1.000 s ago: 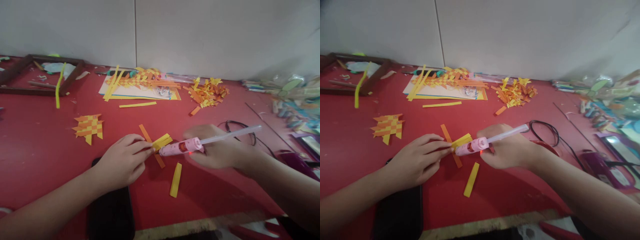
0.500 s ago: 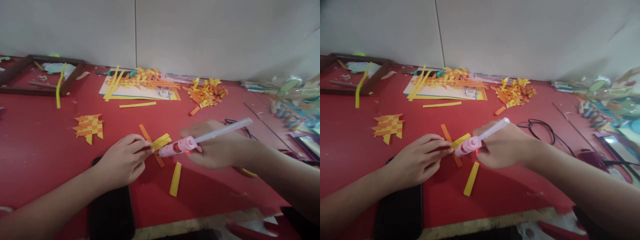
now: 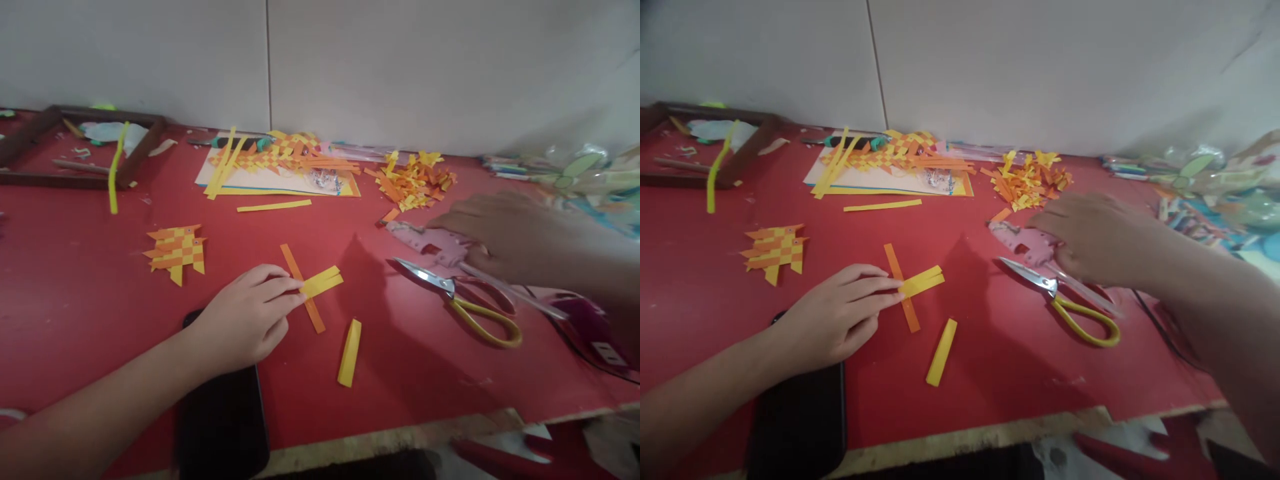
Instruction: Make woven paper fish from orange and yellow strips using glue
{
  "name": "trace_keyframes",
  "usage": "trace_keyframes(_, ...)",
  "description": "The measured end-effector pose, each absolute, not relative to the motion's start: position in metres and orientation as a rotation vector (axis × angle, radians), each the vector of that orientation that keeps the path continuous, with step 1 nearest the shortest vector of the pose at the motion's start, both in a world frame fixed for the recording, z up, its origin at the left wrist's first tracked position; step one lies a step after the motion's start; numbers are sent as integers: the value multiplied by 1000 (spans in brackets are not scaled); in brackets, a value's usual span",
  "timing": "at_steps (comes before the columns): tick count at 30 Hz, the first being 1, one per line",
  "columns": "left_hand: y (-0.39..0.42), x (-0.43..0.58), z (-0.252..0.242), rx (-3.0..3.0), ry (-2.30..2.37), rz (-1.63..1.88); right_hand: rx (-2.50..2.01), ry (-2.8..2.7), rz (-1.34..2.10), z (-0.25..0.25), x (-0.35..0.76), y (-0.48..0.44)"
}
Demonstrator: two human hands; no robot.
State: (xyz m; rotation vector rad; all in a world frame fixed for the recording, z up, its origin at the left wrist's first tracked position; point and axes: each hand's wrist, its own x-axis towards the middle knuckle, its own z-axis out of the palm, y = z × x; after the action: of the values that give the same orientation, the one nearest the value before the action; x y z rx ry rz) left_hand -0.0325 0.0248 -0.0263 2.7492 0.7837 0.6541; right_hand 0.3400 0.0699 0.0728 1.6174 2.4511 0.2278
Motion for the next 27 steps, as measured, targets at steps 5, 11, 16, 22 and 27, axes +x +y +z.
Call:
trace_keyframes(5, 26, -33, -29, 2790, 772, 669, 1492, 2336, 195, 31, 394, 81)
trace_keyframes(11, 27, -32, -27, 2788, 785, 683, 1967, 2382, 310, 28, 341, 56)
trace_keyframes(16, 26, -32, -22, 2787, 799, 679, 1601, 2676, -638, 19, 260, 9)
trace_keyframes(22, 27, -32, -20, 2782, 828, 722, 1606, 2482, -991, 12, 238, -1)
trace_keyframes(27, 26, -33, -22, 2785, 822, 735, 1611, 2479, -1281, 15, 236, 5)
